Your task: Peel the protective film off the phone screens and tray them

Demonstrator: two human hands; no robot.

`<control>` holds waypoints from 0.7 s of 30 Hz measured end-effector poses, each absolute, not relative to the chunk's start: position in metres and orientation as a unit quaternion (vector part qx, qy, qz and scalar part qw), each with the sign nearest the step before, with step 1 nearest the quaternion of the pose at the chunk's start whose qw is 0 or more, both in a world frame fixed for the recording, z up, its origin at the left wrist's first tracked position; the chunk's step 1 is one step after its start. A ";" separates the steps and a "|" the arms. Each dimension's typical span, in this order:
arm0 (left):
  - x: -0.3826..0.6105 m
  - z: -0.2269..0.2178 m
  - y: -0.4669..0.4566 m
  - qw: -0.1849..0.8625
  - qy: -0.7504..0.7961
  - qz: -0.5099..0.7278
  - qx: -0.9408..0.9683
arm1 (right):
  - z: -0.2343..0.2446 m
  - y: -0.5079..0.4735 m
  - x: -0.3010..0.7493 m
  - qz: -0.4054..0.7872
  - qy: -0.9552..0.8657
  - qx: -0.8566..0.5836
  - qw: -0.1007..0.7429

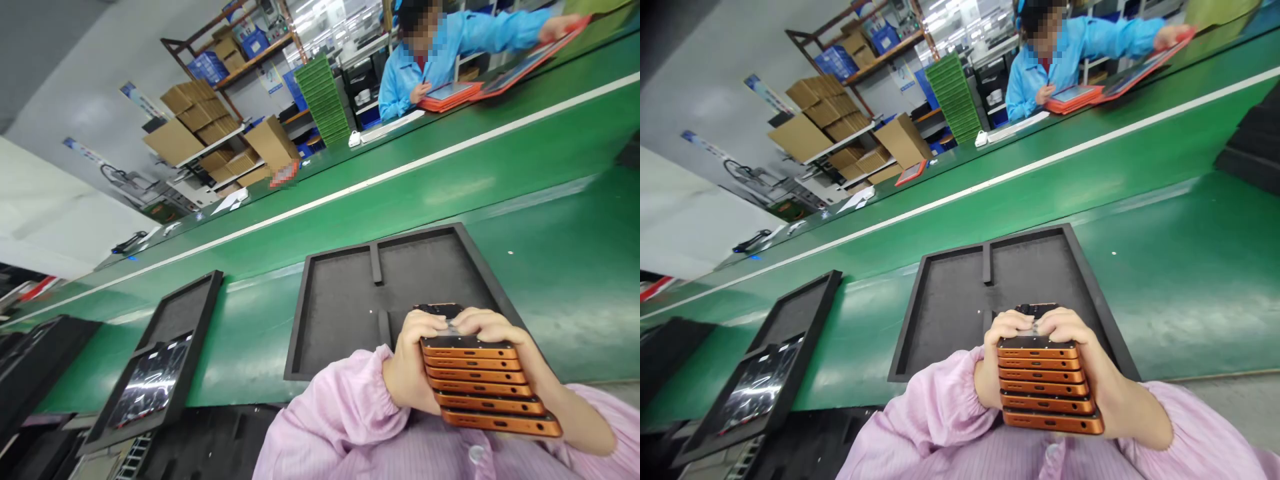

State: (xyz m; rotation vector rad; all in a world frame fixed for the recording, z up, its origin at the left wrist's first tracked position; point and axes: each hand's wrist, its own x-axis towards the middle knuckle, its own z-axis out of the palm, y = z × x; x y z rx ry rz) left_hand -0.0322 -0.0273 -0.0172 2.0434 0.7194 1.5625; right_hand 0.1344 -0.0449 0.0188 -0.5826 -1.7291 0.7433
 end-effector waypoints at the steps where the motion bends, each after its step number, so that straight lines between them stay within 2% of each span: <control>1: -0.033 -0.011 -0.023 0.216 0.240 0.573 0.753 | 0.024 -0.043 0.136 0.322 -0.735 -0.254 0.540; 4: -0.036 -0.001 -0.012 0.189 0.221 0.535 0.793 | 0.039 -0.034 0.143 0.338 -0.755 -0.282 0.486; 7: -0.040 -0.002 -0.007 0.206 0.261 0.467 0.819 | 0.044 -0.027 0.150 0.325 -0.769 -0.304 0.458; 11: -0.046 0.008 0.005 0.272 0.310 0.383 0.827 | 0.040 -0.023 0.150 0.269 -0.766 -0.348 0.468; 14: -0.051 0.046 0.024 0.260 0.259 0.307 0.878 | 0.032 -0.032 0.141 0.181 -0.740 -0.389 0.518; 17: -0.049 0.095 0.043 0.128 0.096 0.215 0.963 | 0.020 -0.049 0.130 0.083 -0.711 -0.405 0.569; 19: -0.043 0.118 0.052 -0.005 0.048 0.125 0.991 | 0.011 -0.060 0.127 0.064 -0.725 -0.416 0.546; 21: -0.036 0.123 0.054 -0.122 0.007 0.060 0.991 | 0.005 -0.068 0.128 0.106 -0.754 -0.428 0.488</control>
